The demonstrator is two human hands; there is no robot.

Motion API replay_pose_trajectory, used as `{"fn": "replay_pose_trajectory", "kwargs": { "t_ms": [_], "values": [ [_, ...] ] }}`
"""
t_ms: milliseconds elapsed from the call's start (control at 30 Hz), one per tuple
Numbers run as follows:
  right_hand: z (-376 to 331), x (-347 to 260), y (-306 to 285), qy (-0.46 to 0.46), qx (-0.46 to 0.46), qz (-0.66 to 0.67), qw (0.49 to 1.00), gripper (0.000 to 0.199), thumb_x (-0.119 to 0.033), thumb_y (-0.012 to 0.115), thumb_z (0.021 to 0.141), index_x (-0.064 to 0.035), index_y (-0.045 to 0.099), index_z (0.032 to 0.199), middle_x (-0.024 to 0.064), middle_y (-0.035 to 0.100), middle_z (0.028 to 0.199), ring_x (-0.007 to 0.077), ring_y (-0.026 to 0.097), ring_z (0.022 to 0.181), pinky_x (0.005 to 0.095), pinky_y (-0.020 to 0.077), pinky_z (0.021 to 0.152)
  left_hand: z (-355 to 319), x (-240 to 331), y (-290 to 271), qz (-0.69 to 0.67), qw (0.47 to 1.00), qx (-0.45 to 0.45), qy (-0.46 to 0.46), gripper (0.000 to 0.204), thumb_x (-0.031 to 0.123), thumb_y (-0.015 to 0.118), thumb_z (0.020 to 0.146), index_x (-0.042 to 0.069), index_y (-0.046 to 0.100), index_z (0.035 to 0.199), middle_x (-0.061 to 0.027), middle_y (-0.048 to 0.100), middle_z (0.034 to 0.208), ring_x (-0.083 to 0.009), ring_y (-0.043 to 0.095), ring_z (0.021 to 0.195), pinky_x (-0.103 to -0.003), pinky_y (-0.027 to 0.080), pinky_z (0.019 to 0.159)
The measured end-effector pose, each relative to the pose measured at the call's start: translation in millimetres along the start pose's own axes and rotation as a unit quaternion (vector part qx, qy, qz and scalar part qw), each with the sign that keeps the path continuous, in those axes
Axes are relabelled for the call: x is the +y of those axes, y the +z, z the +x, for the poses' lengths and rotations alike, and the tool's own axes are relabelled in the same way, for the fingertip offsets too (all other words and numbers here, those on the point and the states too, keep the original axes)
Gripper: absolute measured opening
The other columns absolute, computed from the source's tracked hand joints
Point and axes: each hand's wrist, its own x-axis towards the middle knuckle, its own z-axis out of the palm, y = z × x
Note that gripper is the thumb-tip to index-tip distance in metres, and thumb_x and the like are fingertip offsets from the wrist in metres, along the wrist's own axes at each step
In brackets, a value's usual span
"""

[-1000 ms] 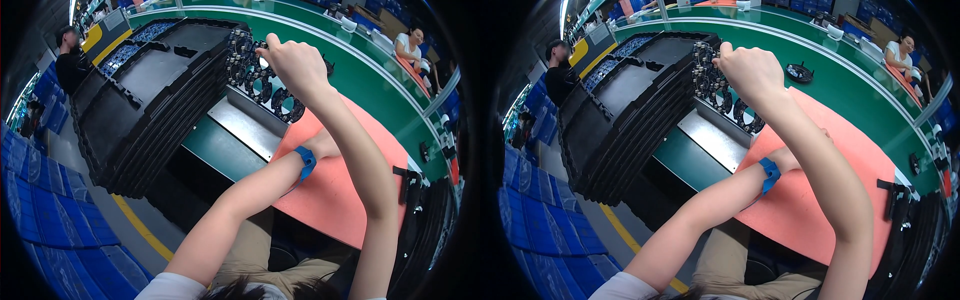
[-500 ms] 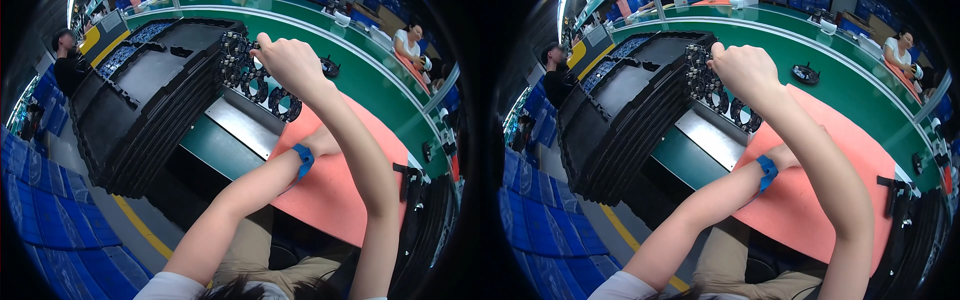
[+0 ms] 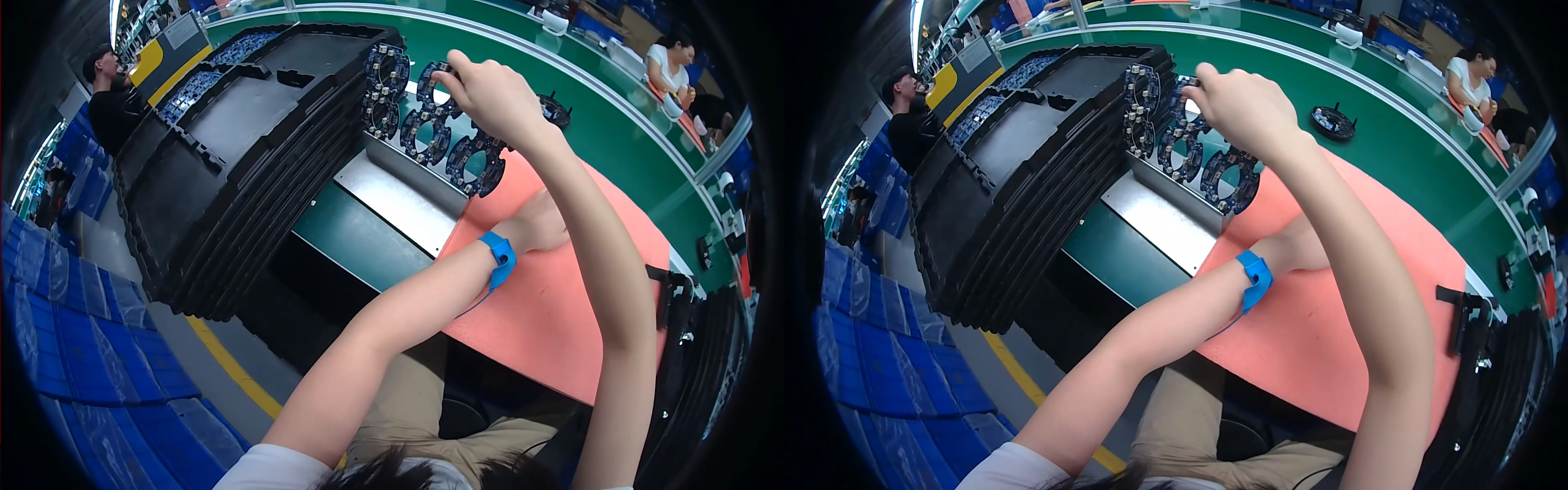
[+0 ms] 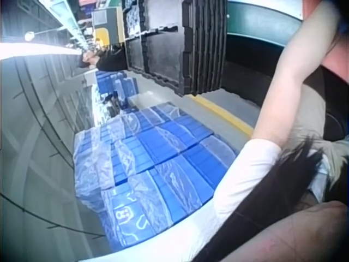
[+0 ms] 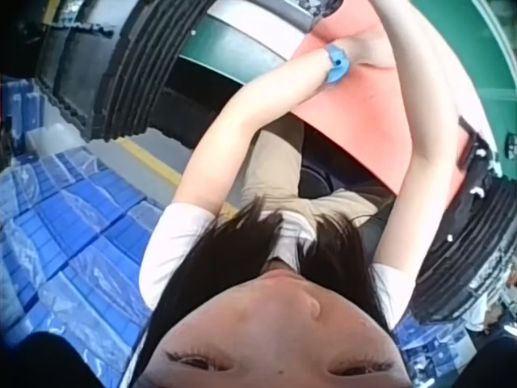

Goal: Assembling small electronic components onto LED circuit board panels on a production line.

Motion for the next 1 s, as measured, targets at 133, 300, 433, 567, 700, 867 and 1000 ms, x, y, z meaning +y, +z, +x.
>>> {"fn": "replay_pose_trajectory", "kwargs": {
  "t_ms": [133,300,433,567,700,867,1000],
  "values": [
    [-16,54,64,0.078,-0.083,0.065,0.991,0.042,-0.042,0.041,0.093,-0.0041,0.060,0.089,0.0233,0.063,0.081,0.0413,0.061,0.079,0.0485,0.0489,0.070,10,-36,14,0.166,0.980,0.002,0.114,0.022,0.014,0.054,0.082,0.004,0.057,0.101,-0.0167,0.058,0.106,-0.0352,0.051,0.104,-0.044,0.042,0.089],
    [-46,69,83,0.120,-0.062,0.116,0.984,0.044,-0.039,0.044,0.091,-0.0014,0.064,0.078,0.0234,0.063,0.076,0.0399,0.061,0.075,0.0476,0.0483,0.070,11,-44,25,0.324,0.926,0.034,0.189,0.025,0.017,0.062,0.072,0.007,0.050,0.092,-0.0092,0.052,0.099,-0.0276,0.050,0.092,-0.039,0.043,0.082],
    [-31,60,69,0.126,-0.085,0.064,0.986,0.043,-0.036,0.046,0.091,0.0010,0.065,0.079,0.0227,0.063,0.078,0.0392,0.062,0.076,0.0472,0.0483,0.070,14,-50,17,0.254,0.954,-0.003,0.159,0.019,0.013,0.061,0.073,0.006,0.053,0.088,-0.0113,0.054,0.090,-0.0274,0.050,0.091,-0.037,0.043,0.080],
    [-40,84,70,0.155,-0.124,0.057,0.978,0.042,-0.038,0.046,0.091,-0.0002,0.063,0.086,0.0224,0.063,0.077,0.0372,0.061,0.078,0.0448,0.0469,0.071,16,-54,25,0.223,0.964,-0.003,0.143,0.014,0.010,0.059,0.074,0.005,0.053,0.085,-0.0120,0.054,0.085,-0.0273,0.051,0.089,-0.036,0.044,0.078],
    [-53,65,54,0.183,-0.149,-0.126,0.963,0.045,-0.047,0.055,0.084,-0.0043,0.059,0.098,0.0181,0.065,0.091,0.0366,0.062,0.083,0.0457,0.0466,0.075,11,-57,22,0.274,0.950,-0.003,0.147,0.015,0.010,0.058,0.075,0.004,0.053,0.088,-0.0118,0.054,0.090,-0.0275,0.052,0.087,-0.037,0.043,0.078],
    [-37,27,43,0.047,-0.045,-0.171,0.983,0.048,-0.047,0.058,0.083,-0.0055,0.061,0.106,0.0126,0.065,0.088,0.0275,0.061,0.088,0.0396,0.0437,0.080,3,-28,9,0.273,0.944,0.024,0.183,0.025,0.020,0.062,0.075,0.007,0.054,0.095,-0.0106,0.052,0.098,-0.0289,0.050,0.093,-0.039,0.040,0.082],
    [2,-41,28,0.119,-0.026,0.171,0.978,0.058,-0.054,0.047,0.088,0.0008,0.062,0.102,0.0184,0.066,0.074,0.0349,0.064,0.078,0.0412,0.0498,0.071,1,-37,7,0.232,0.968,-0.005,0.100,0.028,0.018,0.061,0.076,0.006,0.055,0.101,-0.0106,0.050,0.108,-0.0299,0.047,0.106,-0.042,0.039,0.089]
  ]
}}
